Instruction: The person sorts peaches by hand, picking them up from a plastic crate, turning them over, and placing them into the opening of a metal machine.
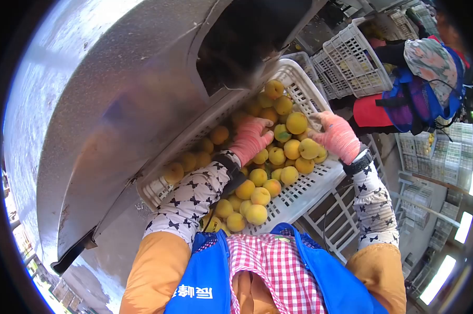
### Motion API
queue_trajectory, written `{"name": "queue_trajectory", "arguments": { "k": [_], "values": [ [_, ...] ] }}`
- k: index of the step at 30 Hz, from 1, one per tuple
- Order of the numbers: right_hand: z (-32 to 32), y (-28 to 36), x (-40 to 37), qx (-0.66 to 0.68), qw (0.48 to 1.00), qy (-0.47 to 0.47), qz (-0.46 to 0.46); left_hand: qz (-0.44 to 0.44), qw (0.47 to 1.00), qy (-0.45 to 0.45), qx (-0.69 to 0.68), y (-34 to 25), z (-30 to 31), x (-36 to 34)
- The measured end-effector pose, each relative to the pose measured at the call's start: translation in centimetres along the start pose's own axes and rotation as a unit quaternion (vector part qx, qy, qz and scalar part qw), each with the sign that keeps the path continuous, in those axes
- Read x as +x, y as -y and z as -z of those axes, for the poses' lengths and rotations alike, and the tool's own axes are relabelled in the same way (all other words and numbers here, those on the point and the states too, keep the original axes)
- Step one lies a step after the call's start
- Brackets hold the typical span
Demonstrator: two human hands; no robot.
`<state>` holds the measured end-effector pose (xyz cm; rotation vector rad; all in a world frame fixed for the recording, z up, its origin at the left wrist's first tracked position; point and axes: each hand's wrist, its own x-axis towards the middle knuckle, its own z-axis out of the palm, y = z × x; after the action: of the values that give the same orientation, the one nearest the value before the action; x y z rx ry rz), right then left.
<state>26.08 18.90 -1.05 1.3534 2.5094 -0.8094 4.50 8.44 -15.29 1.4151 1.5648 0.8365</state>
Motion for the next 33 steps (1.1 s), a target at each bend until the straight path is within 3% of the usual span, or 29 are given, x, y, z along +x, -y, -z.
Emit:
{"name": "queue_trajectory", "arguments": {
  "k": [3,4,5,7,9,11,12,13,15,17,18,19,22,24,29,31,33],
  "values": [
    [-3.4,0.1,-1.1,-0.147,0.984,0.098,-0.02,-0.023,0.997,0.008,0.07,2.9,-5.7,2.3],
    [-5.3,-0.8,-1.7,-0.178,0.982,0.016,0.061,-0.046,0.985,0.021,0.168,2.9,-6.1,2.7],
    [-6.5,-2.0,-1.3,-0.177,0.982,0.018,0.06,-0.045,0.985,0.023,0.166,3.0,-6.4,2.7],
    [-7.2,-1.4,-0.3,-0.247,0.958,0.143,-0.015,-0.066,0.968,0.05,0.236,2.4,-6.1,2.3],
    [-5.3,-0.8,-0.4,-0.237,0.959,0.155,-0.034,-0.042,0.968,0.088,0.23,2.3,-5.7,3.0],
    [-2.5,0.0,-1.6,-0.028,0.998,0.051,-0.004,-0.048,0.977,0.056,0.202,3.3,-6.6,2.7],
    [-2.2,-0.3,-2.2,0.108,0.992,-0.037,0.051,-0.053,0.983,0.025,0.173,3.9,-7.3,2.2],
    [-1.3,0.3,-2.5,0.141,0.981,-0.093,0.094,-0.014,0.992,0.052,0.112,4.0,-7.3,2.0],
    [-0.1,3.2,-2.8,0.202,0.959,-0.159,0.117,0.004,0.989,0.082,0.119,4.4,-7.5,2.2],
    [0.7,6.7,-2.2,0.273,0.937,-0.186,0.114,0.032,0.981,0.161,0.099,4.8,-7.8,3.4],
    [0.1,7.7,-1.2,0.272,0.917,-0.238,0.168,0.032,0.976,0.186,0.107,2.2,-6.1,3.5],
    [0.1,9.6,-0.3,0.265,0.908,-0.275,0.173,0.034,0.969,0.214,0.116,-0.2,-4.0,3.4],
    [-0.1,14.9,3.2,0.26,0.892,-0.338,0.149,0.017,0.97,0.213,0.118,-0.2,-4.7,3.6],
    [-0.5,16.5,6.1,0.158,0.832,-0.489,0.208,0.019,0.97,0.214,0.111,0.3,-5.1,3.6],
    [-1.9,18.3,8.7,0.153,0.84,-0.504,0.133,0.028,0.973,0.215,0.076,1.7,-5.4,3.1],
    [-1.6,19.3,9.9,0.16,0.875,-0.45,0.078,0.029,0.974,0.218,0.051,2.4,-5.7,3.0],
    [-0.8,19.8,10.8,0.173,0.868,-0.456,0.095,0.024,0.975,0.222,0.005,2.9,-6.4,2.4]
  ]
}}
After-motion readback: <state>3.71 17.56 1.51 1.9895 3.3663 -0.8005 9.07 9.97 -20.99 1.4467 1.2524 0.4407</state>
